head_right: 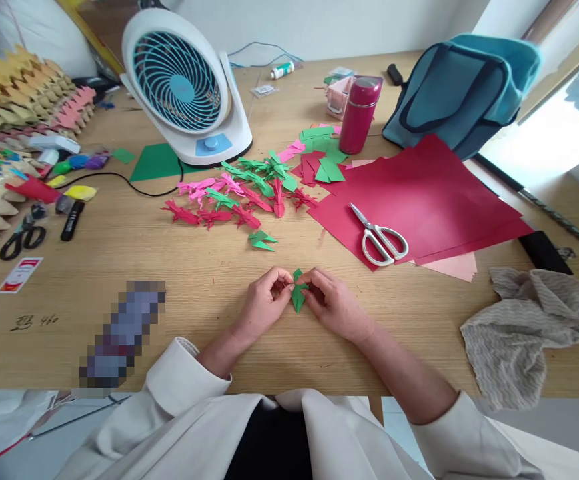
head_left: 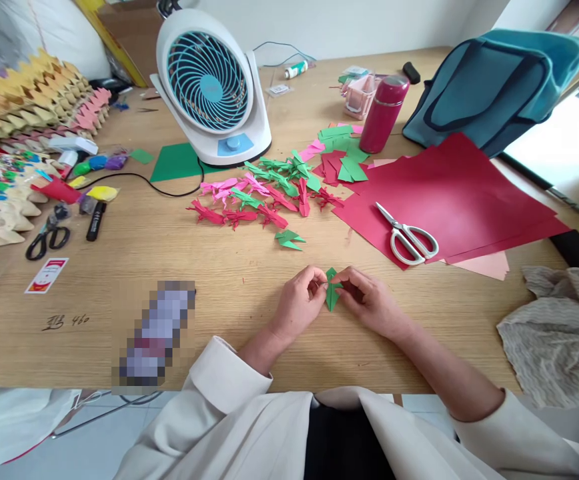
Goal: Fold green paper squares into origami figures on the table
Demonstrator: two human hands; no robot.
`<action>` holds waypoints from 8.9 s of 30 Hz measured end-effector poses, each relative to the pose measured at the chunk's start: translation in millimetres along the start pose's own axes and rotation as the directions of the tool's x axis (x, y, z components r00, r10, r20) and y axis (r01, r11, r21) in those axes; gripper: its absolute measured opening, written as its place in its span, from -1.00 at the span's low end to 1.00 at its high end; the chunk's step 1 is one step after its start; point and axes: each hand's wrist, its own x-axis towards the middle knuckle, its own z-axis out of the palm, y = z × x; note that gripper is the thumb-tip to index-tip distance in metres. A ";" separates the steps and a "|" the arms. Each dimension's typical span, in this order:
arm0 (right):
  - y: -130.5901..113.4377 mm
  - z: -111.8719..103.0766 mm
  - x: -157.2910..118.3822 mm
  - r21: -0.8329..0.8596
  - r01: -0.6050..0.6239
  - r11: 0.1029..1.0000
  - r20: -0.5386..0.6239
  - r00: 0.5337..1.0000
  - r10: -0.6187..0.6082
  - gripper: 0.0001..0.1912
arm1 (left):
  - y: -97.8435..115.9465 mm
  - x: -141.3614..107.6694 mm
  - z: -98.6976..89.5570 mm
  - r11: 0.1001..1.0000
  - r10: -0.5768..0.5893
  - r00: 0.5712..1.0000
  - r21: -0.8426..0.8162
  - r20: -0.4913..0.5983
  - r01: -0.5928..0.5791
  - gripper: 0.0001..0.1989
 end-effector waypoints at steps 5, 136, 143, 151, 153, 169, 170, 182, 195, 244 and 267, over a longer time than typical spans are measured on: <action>-2.3 -3.4 1.6 0.055 0.075 0.996 0.103 0.991 -0.081 -0.57 | 1.5 0.8 -1.8 0.997 -0.037 0.999 -0.067 -0.036 0.035 -0.93; -6.2 4.5 7.3 0.012 -0.098 0.995 0.022 0.995 0.098 -0.92 | 4.4 -37.1 -17.7 0.738 0.362 0.910 0.534 0.204 -0.413 -0.84; -7.4 7.6 7.0 0.094 -0.199 0.976 0.025 0.980 0.197 -0.93 | 4.8 -36.1 -18.4 0.703 0.394 0.891 0.552 0.224 -0.449 -0.85; -5.7 13.3 6.4 0.141 -0.228 0.963 0.005 0.973 0.230 -0.83 | 3.0 -37.1 -18.2 0.697 0.395 0.893 0.562 0.218 -0.445 -0.84; -5.4 14.7 6.9 0.138 -0.225 0.965 -0.011 0.973 0.229 -0.81 | 3.1 -37.9 -18.6 0.691 0.391 0.894 0.572 0.217 -0.441 -0.81; -5.0 16.1 8.8 0.004 -0.178 0.984 -0.041 0.983 0.178 -0.72 | 0.5 -41.1 -20.9 0.560 0.422 0.851 0.648 0.314 -0.516 -0.69; -5.0 16.1 8.8 -0.002 -0.173 0.985 -0.045 0.984 0.173 -0.73 | 0.2 -41.1 -20.9 0.556 0.413 0.850 0.650 0.326 -0.519 -0.69; -8.1 12.5 10.4 -0.116 -0.094 0.989 -0.018 0.996 0.093 -0.86 | 1.6 -39.4 -20.2 0.502 0.359 0.844 0.680 0.399 -0.535 -0.65; -9.0 -4.3 -18.5 -0.345 0.193 0.919 0.113 0.980 -0.163 -0.67 | 10.0 -38.3 -20.8 0.450 0.281 0.842 0.712 0.460 -0.539 -0.60; -7.4 4.4 -20.8 -0.525 0.320 0.789 0.213 0.946 -0.242 -0.73 | 6.9 -22.9 -23.8 0.532 0.318 0.838 0.648 0.443 -0.544 -0.73; -5.2 4.2 -18.3 -0.516 0.392 0.762 0.235 0.920 -0.314 -0.73 | -2.8 -26.9 -36.7 0.672 0.363 0.871 0.555 0.331 -0.490 -0.59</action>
